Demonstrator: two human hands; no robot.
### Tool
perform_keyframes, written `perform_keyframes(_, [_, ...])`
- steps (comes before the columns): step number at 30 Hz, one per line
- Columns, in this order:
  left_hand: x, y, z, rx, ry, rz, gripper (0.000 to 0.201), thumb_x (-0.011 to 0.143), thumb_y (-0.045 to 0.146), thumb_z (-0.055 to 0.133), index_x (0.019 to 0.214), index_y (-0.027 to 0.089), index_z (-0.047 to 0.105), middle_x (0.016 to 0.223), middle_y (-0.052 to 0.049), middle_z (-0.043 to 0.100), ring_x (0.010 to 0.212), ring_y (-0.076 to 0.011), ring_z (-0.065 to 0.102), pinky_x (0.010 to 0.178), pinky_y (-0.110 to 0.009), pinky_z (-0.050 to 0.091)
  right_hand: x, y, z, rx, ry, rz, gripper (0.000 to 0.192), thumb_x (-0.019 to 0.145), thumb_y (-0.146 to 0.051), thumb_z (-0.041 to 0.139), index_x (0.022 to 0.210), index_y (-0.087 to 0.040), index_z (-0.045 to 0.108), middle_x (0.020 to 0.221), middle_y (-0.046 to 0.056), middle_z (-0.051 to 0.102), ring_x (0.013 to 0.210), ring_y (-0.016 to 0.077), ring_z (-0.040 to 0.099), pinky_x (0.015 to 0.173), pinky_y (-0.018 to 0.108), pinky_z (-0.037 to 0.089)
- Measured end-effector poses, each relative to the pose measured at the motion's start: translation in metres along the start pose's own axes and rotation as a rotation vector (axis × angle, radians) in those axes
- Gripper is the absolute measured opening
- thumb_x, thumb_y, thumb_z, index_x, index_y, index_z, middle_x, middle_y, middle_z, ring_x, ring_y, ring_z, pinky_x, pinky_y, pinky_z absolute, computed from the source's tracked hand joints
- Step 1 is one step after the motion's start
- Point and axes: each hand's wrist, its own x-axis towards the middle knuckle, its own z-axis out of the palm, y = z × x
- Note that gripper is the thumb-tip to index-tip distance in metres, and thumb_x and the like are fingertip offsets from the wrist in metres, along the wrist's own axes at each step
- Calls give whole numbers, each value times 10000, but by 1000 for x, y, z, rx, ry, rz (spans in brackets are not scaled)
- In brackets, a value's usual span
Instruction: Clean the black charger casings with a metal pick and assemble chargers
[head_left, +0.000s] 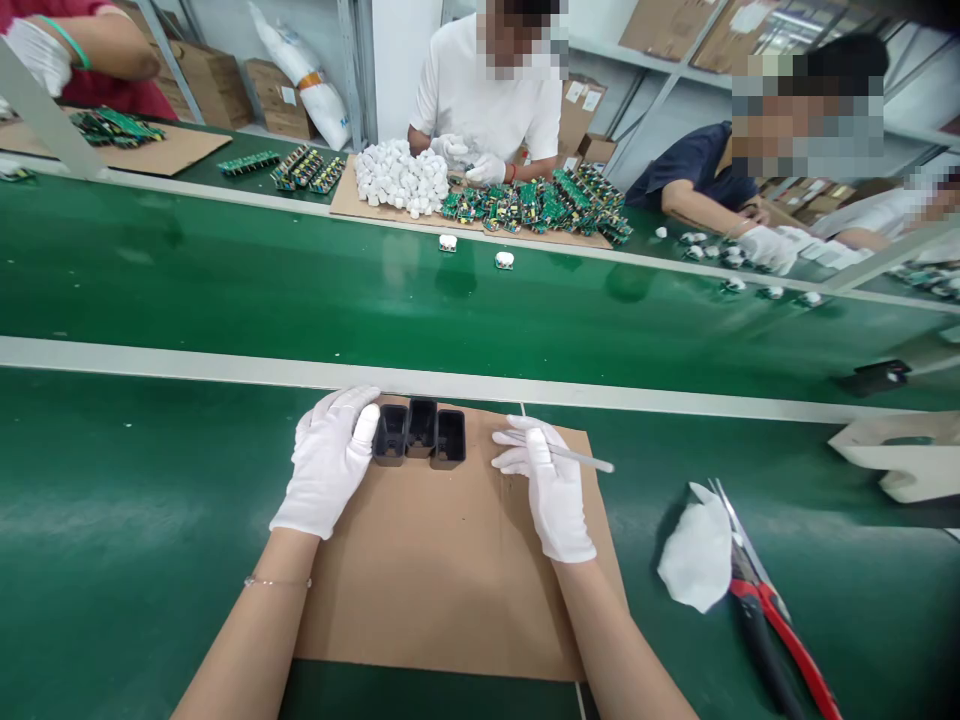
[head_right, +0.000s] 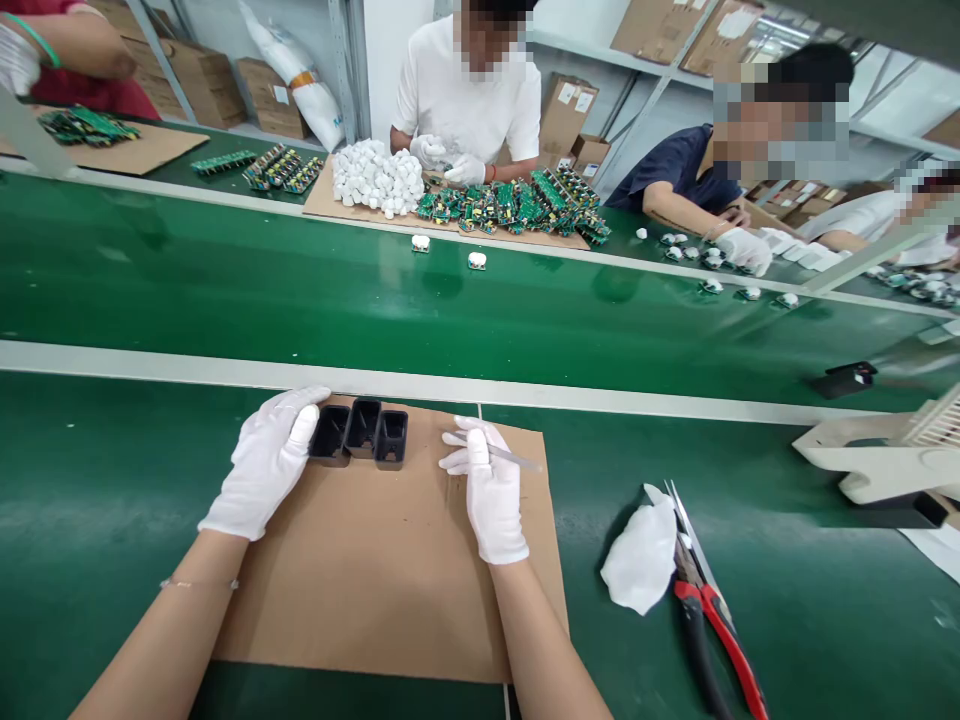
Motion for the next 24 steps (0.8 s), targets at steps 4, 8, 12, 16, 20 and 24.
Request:
perform_keyframes(4, [0, 0, 1, 0, 24, -3, 522, 981, 482, 240, 1200, 204, 623, 1252, -77, 645, 1231, -273, 518, 1091, -474, 358, 0, -2, -2, -50, -27, 4, 303, 824, -488, 613, 849, -197, 692, 760, 34, 687, 655, 157, 639, 658, 289, 536])
perform_keyframes(8, [0, 0, 1, -4, 22, -3, 542, 980, 498, 237, 1203, 194, 627, 1258, -82, 642, 1234, -278, 518, 1095, -478, 356, -3, -1, 0, -41, -44, 7, 308, 854, -470, 567, 893, -192, 694, 862, 51, 711, 624, 142, 639, 616, 274, 524])
perform_keyframes(12, [0, 0, 0, -12, 10, 7, 573, 977, 509, 224, 1206, 173, 629, 1254, -93, 645, 1231, -289, 523, 1087, -486, 365, -4, 0, 3, -53, -45, 39, 287, 819, -455, 618, 753, -176, 638, 723, 26, 675, 569, 125, 610, 570, 244, 493])
perform_keyframes(16, [0, 1, 0, -31, 19, 14, 576, 979, 514, 226, 1198, 171, 633, 1259, -88, 645, 1238, -293, 521, 1086, -490, 365, -6, 3, 5, -32, -3, 45, 275, 836, -460, 597, 789, -190, 575, 658, -1, 658, 509, 114, 590, 517, 229, 458])
perform_keyframes(20, [1, 1, 1, -30, 17, 12, 578, 981, 519, 226, 1195, 174, 637, 1270, -83, 640, 1239, -286, 522, 1090, -475, 365, -7, 5, 6, -76, 2, 17, 349, 848, -476, 615, 693, -205, 460, 666, 1, 687, 541, 127, 634, 578, 245, 468])
perform_keyframes(24, [1, 1, 1, -21, 8, 9, 569, 981, 518, 229, 1196, 187, 638, 1267, -73, 642, 1238, -279, 523, 1094, -458, 367, -7, 5, 8, -153, 17, 15, 405, 864, -512, 587, 646, -213, 424, 626, 1, 686, 573, 154, 663, 620, 268, 478])
